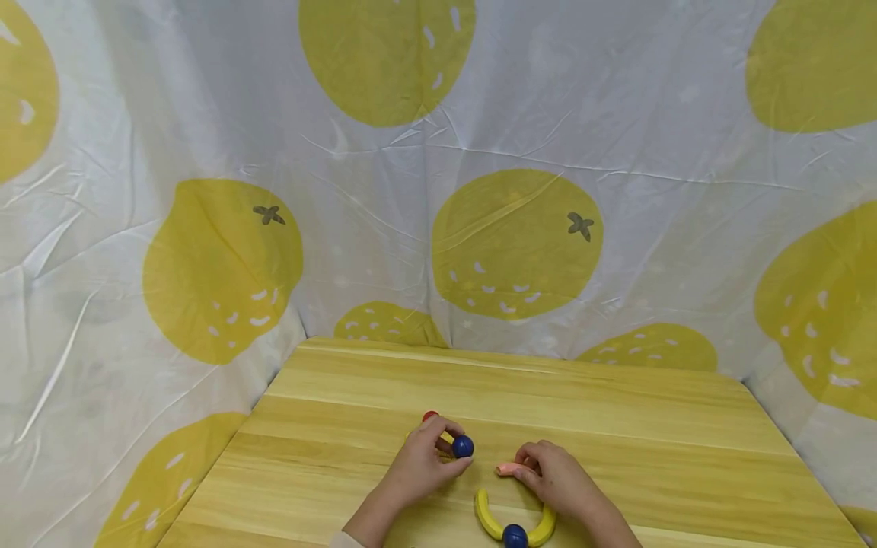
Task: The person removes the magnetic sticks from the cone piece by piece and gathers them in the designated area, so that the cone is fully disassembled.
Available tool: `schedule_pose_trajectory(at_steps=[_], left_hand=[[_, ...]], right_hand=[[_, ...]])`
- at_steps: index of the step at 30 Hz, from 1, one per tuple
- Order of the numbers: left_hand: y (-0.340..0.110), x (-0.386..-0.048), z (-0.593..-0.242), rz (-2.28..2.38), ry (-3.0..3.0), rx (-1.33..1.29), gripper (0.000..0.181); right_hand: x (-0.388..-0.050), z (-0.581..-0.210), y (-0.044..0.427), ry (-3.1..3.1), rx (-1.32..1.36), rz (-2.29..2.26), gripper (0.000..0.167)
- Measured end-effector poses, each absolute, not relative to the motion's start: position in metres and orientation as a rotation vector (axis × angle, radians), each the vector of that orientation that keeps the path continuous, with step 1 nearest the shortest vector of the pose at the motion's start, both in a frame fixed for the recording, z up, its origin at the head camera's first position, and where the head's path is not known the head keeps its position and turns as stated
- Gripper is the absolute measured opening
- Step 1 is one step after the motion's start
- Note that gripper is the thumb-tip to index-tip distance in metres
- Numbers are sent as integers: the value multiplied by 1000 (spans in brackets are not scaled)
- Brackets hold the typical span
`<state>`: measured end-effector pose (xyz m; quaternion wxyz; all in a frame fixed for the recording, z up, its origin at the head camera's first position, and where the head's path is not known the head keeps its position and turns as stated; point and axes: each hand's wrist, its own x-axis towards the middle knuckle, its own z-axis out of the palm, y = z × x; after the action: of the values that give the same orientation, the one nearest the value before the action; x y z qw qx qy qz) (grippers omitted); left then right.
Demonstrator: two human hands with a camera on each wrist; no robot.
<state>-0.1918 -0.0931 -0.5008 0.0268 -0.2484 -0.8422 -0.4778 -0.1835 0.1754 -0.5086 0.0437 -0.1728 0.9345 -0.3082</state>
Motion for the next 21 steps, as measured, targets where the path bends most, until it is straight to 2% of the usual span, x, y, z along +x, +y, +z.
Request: schedule_pose_trajectory(at_steps=[5,15,21], left_hand=[[-110,-200,-495,-1498,-2564,-663,33],[-135,-212,-491,-1565,-2497,-374,44],[-146,-217,-498,-1545,-2494,-247,38]], right_hand=[[-183,-508,176,2864,-534,-932,29],[-183,-507,176,2848,-549,-946,29],[-183,-506,176,2839,-550,-955,30]])
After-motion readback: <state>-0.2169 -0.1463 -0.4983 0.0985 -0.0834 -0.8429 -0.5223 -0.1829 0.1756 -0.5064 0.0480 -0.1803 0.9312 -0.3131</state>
